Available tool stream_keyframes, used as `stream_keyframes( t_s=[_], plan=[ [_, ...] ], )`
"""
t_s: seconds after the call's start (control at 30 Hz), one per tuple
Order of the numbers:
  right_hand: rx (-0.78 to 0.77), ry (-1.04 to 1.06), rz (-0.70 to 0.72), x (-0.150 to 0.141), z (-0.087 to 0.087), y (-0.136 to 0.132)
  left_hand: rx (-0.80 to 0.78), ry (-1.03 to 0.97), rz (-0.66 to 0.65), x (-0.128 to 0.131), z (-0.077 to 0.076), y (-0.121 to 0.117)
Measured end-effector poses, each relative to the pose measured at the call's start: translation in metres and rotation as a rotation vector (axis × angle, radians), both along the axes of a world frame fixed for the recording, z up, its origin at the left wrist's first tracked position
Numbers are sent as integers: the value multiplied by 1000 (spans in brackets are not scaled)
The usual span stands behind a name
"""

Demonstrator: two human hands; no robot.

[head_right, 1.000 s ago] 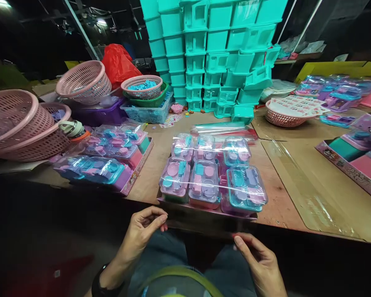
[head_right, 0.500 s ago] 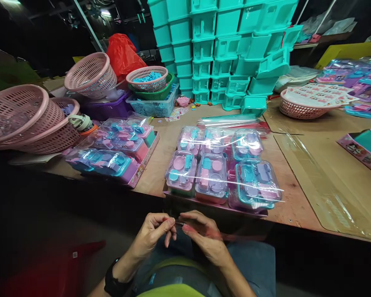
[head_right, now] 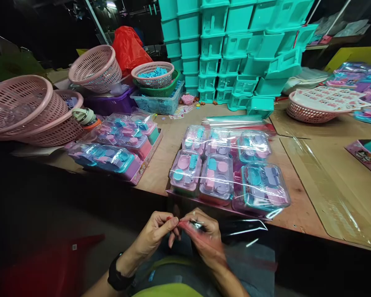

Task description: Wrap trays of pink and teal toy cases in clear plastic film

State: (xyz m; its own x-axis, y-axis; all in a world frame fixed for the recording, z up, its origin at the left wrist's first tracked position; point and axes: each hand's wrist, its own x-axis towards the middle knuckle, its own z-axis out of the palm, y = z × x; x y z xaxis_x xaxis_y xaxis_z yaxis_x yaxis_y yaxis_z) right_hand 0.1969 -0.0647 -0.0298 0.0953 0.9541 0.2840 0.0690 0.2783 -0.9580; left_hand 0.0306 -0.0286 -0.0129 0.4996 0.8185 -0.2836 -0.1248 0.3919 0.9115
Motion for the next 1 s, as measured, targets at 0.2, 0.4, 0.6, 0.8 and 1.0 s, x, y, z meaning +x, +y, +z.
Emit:
stream_keyframes(
  t_s=[0.2, 0.4, 0.6, 0.8, 1.0],
  plan=[
    [-11, 32, -18, -5, 2, -3, 41, 16, -20, -1, -1, -1],
    [-103, 83, -20, -9, -6, -10, 46, 26, -31, 0, -4, -2],
    [-167, 44, -52, -10, -11, -16, 60, 42, -45, 0, -1, -2],
    [-156, -4, -23, -5, -8, -17, 266, 86, 95, 1, 10, 3],
    [-226, 80, -87, -3, -23, -21, 394, 176, 107, 4, 10, 5]
  ],
)
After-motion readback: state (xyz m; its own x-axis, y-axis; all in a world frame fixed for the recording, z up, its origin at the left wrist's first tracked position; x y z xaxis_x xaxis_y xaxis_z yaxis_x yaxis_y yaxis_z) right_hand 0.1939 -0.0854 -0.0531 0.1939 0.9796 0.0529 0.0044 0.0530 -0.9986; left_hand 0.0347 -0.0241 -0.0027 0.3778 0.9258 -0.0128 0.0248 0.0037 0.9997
